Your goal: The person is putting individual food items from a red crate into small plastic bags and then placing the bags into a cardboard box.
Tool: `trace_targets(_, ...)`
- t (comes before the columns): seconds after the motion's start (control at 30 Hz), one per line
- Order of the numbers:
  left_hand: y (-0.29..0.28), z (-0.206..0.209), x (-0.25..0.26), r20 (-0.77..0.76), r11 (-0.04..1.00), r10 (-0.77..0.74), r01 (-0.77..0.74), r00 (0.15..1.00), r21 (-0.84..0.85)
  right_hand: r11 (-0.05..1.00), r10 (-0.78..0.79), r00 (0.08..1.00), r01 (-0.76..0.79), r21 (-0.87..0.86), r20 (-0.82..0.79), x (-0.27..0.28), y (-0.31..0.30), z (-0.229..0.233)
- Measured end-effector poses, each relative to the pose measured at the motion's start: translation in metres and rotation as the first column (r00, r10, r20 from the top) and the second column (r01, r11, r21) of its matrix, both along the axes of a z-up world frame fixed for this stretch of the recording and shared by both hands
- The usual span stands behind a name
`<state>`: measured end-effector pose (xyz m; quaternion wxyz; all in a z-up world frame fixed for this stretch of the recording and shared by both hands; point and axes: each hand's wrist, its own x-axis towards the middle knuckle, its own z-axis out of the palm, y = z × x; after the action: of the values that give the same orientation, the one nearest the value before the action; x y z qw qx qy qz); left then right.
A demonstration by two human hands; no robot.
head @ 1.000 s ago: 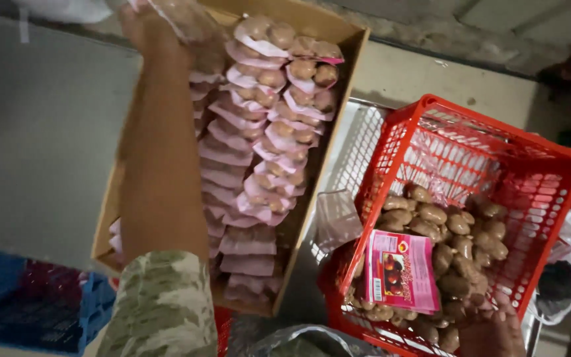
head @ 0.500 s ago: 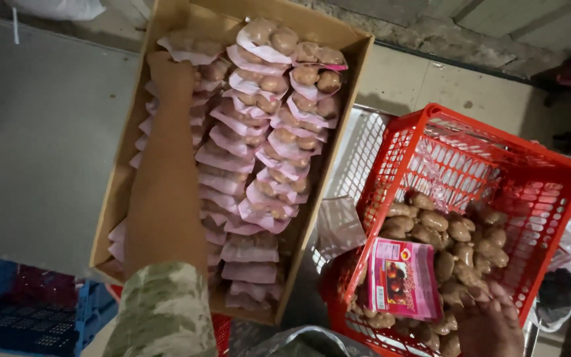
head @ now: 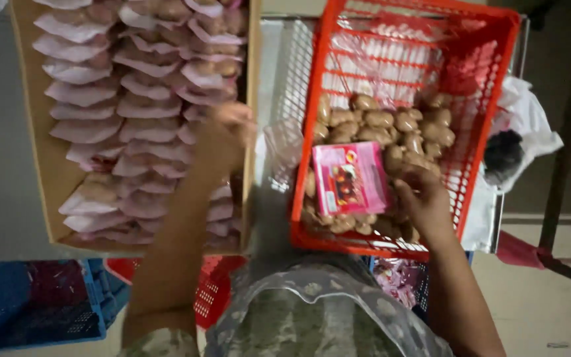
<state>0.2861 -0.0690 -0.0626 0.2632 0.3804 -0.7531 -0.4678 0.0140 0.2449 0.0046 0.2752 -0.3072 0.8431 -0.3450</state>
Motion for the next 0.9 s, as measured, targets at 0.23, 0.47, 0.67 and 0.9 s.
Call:
trace_targets(0.23,0.147,0.055,-0.082,0.169,0.956,-0.282,0.263,0.944,0.127,0.935,0.102,0.995,-0.095,0.342,-0.002,-0.001,-0.01,0.013)
trace_targets(0.47,0.209,0.021,-0.112,0.549,0.88,-0.443,0.462,0.709,0.112,0.822,0.341,0.939,-0.325,0.467,0.053,-0.027,-0.027,-0.011)
trace_targets(0.67,0.234,0.006,-0.102,0.417,0.925,-0.338,0.379,0.844,-0.017,0.827,0.371,0.921,-0.385,0.409,0.117,-0.032,-0.029,-0.032)
trace_targets(0.9,0.244,0.004,-0.098,0.232,0.956,-0.248,0.277,0.941,-0.101,0.857,0.417,0.909,-0.393,0.334,0.002,-0.027,-0.02,-0.042)
